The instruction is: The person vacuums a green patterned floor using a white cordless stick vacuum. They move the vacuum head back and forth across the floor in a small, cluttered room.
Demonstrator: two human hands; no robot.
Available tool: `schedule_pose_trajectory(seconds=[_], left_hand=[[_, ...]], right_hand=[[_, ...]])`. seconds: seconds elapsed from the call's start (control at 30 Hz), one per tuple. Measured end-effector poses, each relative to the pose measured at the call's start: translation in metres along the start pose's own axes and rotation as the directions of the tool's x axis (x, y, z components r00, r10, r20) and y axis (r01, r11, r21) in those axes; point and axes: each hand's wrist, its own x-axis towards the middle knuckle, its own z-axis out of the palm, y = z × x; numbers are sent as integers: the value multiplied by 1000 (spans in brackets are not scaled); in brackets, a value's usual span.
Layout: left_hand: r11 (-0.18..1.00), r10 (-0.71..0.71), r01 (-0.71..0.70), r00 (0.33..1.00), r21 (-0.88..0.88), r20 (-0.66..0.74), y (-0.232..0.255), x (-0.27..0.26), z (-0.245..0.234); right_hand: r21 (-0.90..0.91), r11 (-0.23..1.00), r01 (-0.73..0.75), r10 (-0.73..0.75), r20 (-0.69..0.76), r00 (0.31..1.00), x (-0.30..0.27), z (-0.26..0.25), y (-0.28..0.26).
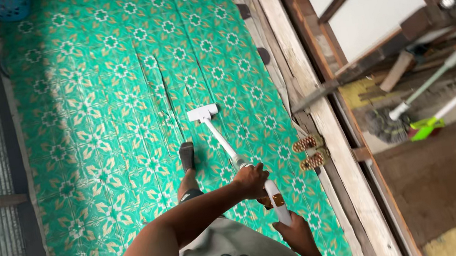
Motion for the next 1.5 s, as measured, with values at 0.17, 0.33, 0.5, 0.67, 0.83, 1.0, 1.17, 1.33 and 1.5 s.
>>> schedule_pose_trajectory(seconds=[0.17,0.33,0.5,0.67,0.83,1.0,1.17,1.33,1.5], left_hand=[[1000,-25,24,999,-15,-37,-59,37,-42],[981,-76,65,996,-185,-54,-132,66,-102],[973,-103,73,987,-220,-126,-223,52,-158],[875,-344,265,929,-405,-137,-285,20,-211],[745,-464,256,862,-616,-203,-307,7,-266],[672,-564,238,779,-701,-275,-336,18,-301],[710,-551,175,741,-683,-383,-395,46,-331],[713,-627,289,670,-639,-397,-447,89,-379],[696,-593,168,683,-698,-427,-475,133,-415]], right_hand=[[27,999,35,-36,40,999,66,-2,-54],[8,996,93,-93,46,995,153,-2,-112],[1,1000,12,-13,69,998,241,1,-187],[-31,987,159,-156,76,985,314,19,-256],[-38,984,173,-170,69,983,377,37,-334],[2,979,205,-205,97,974,446,47,-399],[63,965,253,-260,155,953,543,61,-469],[-21,977,214,-209,148,967,636,78,-554],[2,983,186,-183,190,965,698,87,-617]])
